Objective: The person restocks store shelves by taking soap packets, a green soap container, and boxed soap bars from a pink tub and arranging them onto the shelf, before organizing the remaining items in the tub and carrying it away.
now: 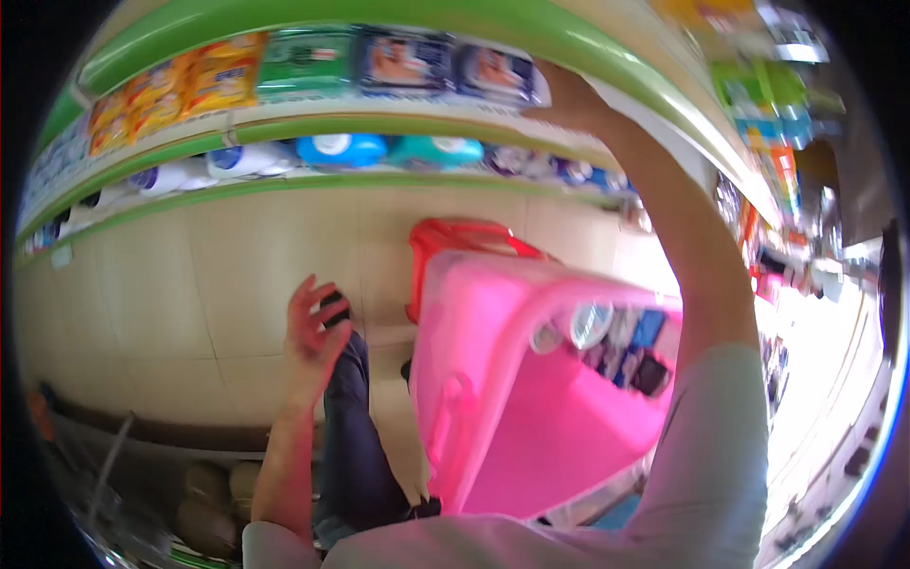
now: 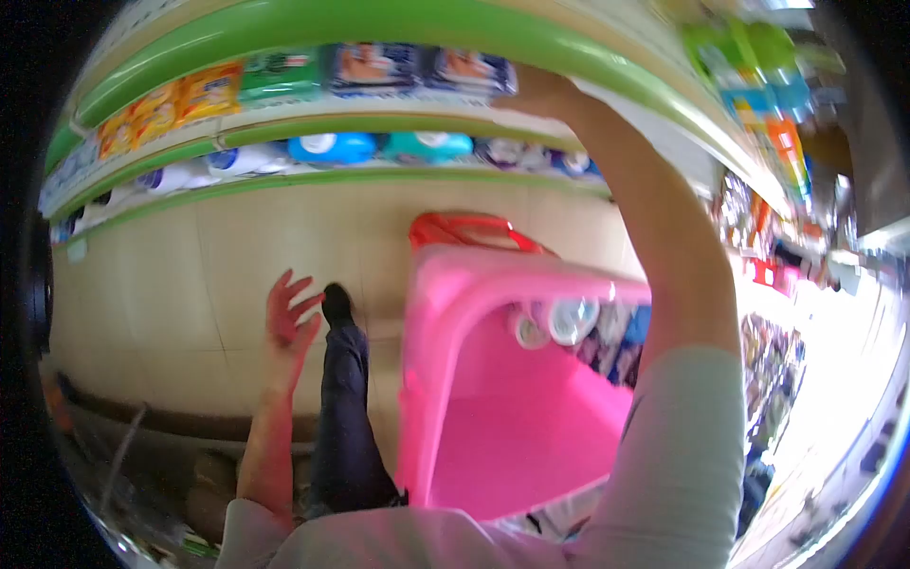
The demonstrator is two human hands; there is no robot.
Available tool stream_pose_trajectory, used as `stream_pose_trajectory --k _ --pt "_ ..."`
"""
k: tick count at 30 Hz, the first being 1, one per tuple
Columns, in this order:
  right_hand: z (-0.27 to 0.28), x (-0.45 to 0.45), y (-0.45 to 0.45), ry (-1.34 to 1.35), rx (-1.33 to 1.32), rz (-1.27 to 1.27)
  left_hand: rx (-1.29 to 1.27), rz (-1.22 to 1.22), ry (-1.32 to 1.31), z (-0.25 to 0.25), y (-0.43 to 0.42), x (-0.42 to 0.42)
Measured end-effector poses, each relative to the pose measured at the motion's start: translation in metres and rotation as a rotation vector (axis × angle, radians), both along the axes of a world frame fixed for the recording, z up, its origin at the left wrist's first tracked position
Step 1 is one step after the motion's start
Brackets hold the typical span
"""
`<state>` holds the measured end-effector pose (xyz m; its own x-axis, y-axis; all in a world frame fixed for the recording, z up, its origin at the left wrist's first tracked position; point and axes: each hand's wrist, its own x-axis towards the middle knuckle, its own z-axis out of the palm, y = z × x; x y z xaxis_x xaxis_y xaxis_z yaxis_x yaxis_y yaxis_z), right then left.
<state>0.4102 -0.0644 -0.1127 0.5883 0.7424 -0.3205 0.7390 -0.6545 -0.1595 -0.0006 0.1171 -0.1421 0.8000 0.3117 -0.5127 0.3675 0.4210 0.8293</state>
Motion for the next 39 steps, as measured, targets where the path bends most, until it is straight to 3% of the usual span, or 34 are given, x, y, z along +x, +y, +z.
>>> stream_pose_trajectory --k 3,6,9,15,17,19,20,22,24,26,29,30,32,35,39 --pt "0.03 -0.025 -0.039 -0.147 0.041 0.086 -0.022 -0.056 -0.031 0.029 -0.008 -0.002" --pt "0.092 -0.048 -0.089 -0.026 -0.104 0.059 0.076 -0.083 -0.051 0.062 -0.018 -0.004" --pt "0.151 -0.082 -0.148 -0.036 0.019 -0.04 0.269 -0.154 -0.043 0.098 -0.03 -0.007" --pt "0.25 -0.181 -0.276 -0.146 0.341 -0.295 0.664 0.18 -0.258 0.196 -0.087 -0.022" --pt "0.254 -0.222 -0.32 -0.315 0.452 -0.367 0.51 0.173 -0.439 0.215 -0.127 -0.027" --pt "0.25 -0.267 -0.352 -0.267 0.532 -0.545 0.36 -0.065 -0.329 0.23 -0.185 -0.017" --pt "0.242 -0.289 -0.37 -0.25 0.477 -0.648 0.167 -0.227 -0.274 0.232 -0.213 -0.01" --pt "0.225 -0.325 -0.394 -0.078 0.322 -0.785 -0.188 -0.485 -0.106 0.218 -0.267 0.007" --pt "0.202 -0.343 -0.407 -0.045 0.124 -0.716 -0.297 -0.644 0.041 0.181 -0.32 0.014" --pt "0.18 -0.344 -0.411 0.001 0.089 -0.668 -0.103 -0.835 0.113 0.127 -0.362 0.02" --pt "0.144 -0.337 -0.415 -0.117 -0.031 -0.507 0.101 -0.914 0.177 0.05 -0.402 0.021" --pt "0.135 -0.333 -0.414 -0.159 -0.062 -0.501 0.116 -0.908 0.19 0.033 -0.406 0.02" --pt "0.123 -0.328 -0.411 -0.189 -0.079 -0.496 0.39 -0.963 0.217 0.009 -0.408 0.014" --pt "0.127 -0.324 -0.405 -0.157 -0.119 -0.539 0.421 -0.943 0.206 -0.009 -0.391 -0.001" --pt "0.146 -0.328 -0.397 -0.068 -0.17 -0.547 0.236 -0.829 0.478 0.037 -0.372 0.014"
